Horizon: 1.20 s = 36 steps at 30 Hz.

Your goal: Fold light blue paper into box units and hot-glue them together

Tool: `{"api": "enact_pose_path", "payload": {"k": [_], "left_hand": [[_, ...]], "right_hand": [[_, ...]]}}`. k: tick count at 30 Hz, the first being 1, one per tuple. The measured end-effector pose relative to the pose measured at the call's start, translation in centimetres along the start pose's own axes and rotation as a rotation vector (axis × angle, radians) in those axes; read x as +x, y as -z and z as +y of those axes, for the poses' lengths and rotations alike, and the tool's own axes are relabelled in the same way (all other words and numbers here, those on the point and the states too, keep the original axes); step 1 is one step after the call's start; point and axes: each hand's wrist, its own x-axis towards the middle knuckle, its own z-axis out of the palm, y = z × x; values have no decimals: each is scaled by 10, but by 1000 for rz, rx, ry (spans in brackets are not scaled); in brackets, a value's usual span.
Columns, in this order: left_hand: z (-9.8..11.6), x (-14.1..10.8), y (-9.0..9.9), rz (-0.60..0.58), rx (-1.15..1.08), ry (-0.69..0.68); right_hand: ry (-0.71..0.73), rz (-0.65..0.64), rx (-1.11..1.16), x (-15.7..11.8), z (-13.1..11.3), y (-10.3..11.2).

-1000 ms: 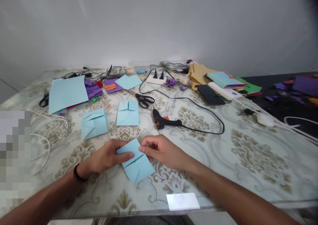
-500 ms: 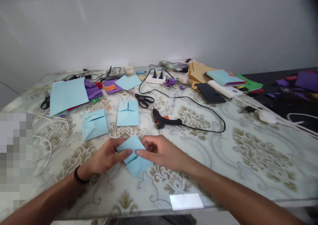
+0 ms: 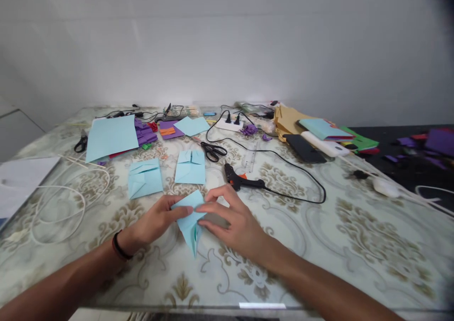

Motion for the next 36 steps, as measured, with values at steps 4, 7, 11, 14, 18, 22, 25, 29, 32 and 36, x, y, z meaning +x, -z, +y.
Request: {"api": "enact_pose_path", "payload": {"k": [4, 7, 11, 14, 18, 22, 25, 29, 32, 36], "left_hand": [[-7, -1, -1, 7, -87, 18], [-7, -1, -2, -10, -64, 26], [0, -1, -1, -46, 5, 26], [4, -1, -1, -46, 60, 27], [7, -2, -2, -60, 112, 29], [8, -4, -6, -48, 114, 25], [7, -4, -7, -40, 77, 34], [3, -2, 0, 54, 115, 5], [4, 1, 8, 113, 200, -77], [8, 2, 11, 73, 256, -132]], "right_hand": [[153, 22, -52, 0, 0, -1], [211, 12, -96, 1, 0, -1], [275, -1, -151, 2, -2, 0], [297, -22, -184, 2, -3, -1], [310, -38, -180, 1, -3, -2], [302, -55, -152, 1, -2, -1], [276, -81, -113, 1, -2, 1], [229, -112, -52, 2, -5, 5], [152, -119, 37, 3, -6, 9], [-29, -34, 157, 4, -1, 20]]}}
